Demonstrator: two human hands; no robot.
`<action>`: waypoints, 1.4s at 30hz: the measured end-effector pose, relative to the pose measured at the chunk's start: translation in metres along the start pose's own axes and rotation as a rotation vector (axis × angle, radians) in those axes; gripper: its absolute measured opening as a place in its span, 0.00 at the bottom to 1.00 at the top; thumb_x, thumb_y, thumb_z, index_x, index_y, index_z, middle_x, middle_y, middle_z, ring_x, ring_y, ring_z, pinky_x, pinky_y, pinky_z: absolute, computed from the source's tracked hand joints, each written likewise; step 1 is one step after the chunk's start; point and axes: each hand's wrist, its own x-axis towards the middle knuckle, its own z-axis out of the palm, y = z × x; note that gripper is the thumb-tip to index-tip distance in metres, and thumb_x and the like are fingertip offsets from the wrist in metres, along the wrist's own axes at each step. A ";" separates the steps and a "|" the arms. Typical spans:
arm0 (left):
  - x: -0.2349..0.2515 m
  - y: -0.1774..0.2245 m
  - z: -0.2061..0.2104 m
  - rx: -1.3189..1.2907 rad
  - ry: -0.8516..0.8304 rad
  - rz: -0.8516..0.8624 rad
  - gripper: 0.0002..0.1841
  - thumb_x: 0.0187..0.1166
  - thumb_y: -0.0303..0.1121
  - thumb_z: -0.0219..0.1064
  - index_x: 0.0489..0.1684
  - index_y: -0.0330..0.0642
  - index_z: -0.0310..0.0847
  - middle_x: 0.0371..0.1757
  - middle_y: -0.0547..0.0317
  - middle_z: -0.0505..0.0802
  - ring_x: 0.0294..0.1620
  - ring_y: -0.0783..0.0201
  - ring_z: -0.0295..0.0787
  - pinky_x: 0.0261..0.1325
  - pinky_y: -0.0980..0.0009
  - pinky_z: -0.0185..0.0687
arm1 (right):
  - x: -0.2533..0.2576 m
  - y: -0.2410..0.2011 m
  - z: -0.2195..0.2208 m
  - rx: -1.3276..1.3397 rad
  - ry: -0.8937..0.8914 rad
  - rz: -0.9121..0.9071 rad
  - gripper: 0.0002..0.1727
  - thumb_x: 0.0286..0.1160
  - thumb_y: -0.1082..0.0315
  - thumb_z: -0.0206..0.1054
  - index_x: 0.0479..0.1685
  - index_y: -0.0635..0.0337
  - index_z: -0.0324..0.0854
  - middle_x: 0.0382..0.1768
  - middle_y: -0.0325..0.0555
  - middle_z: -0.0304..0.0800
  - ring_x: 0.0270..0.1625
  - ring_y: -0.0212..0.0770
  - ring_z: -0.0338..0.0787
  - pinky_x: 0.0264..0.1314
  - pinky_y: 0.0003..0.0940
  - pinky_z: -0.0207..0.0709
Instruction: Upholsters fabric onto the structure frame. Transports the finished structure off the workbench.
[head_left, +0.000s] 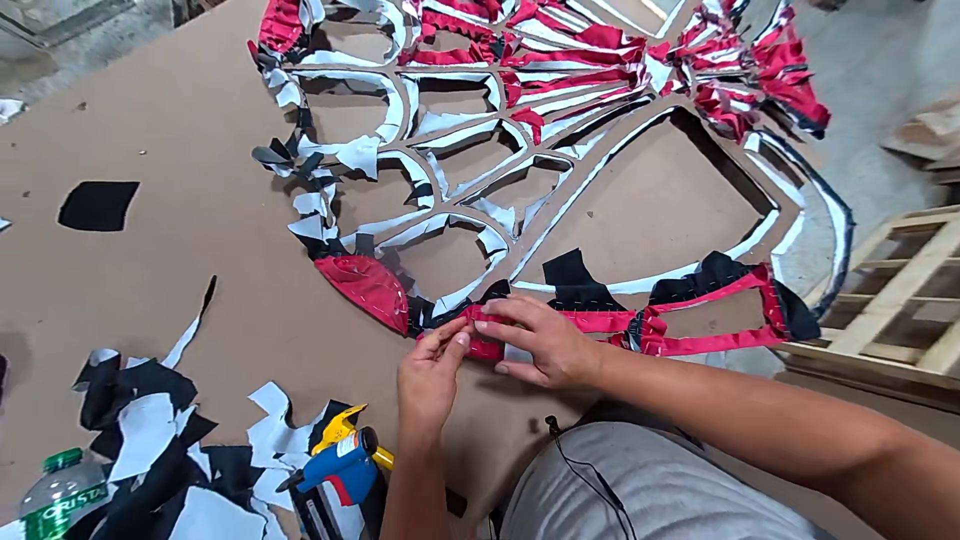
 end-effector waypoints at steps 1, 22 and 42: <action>-0.005 0.010 -0.002 -0.110 -0.077 0.061 0.11 0.81 0.29 0.69 0.55 0.37 0.93 0.50 0.51 0.97 0.47 0.58 0.96 0.56 0.60 0.94 | 0.000 -0.010 -0.014 0.029 0.037 -0.049 0.27 0.81 0.47 0.65 0.76 0.47 0.81 0.76 0.49 0.80 0.81 0.46 0.76 0.86 0.49 0.69; -0.106 0.103 0.020 -0.124 -0.037 0.746 0.07 0.81 0.32 0.71 0.43 0.40 0.93 0.38 0.61 0.97 0.37 0.70 0.95 0.45 0.73 0.94 | -0.004 -0.081 -0.124 -0.185 0.156 -0.518 0.18 0.87 0.59 0.64 0.71 0.36 0.86 0.79 0.45 0.81 0.85 0.48 0.74 0.88 0.52 0.66; -0.146 0.087 0.050 -0.534 0.046 0.480 0.08 0.84 0.27 0.63 0.44 0.30 0.85 0.34 0.49 0.92 0.31 0.62 0.93 0.41 0.64 0.94 | -0.009 -0.080 -0.128 -0.278 0.065 -0.634 0.22 0.86 0.56 0.63 0.77 0.35 0.78 0.83 0.47 0.75 0.87 0.52 0.71 0.89 0.55 0.62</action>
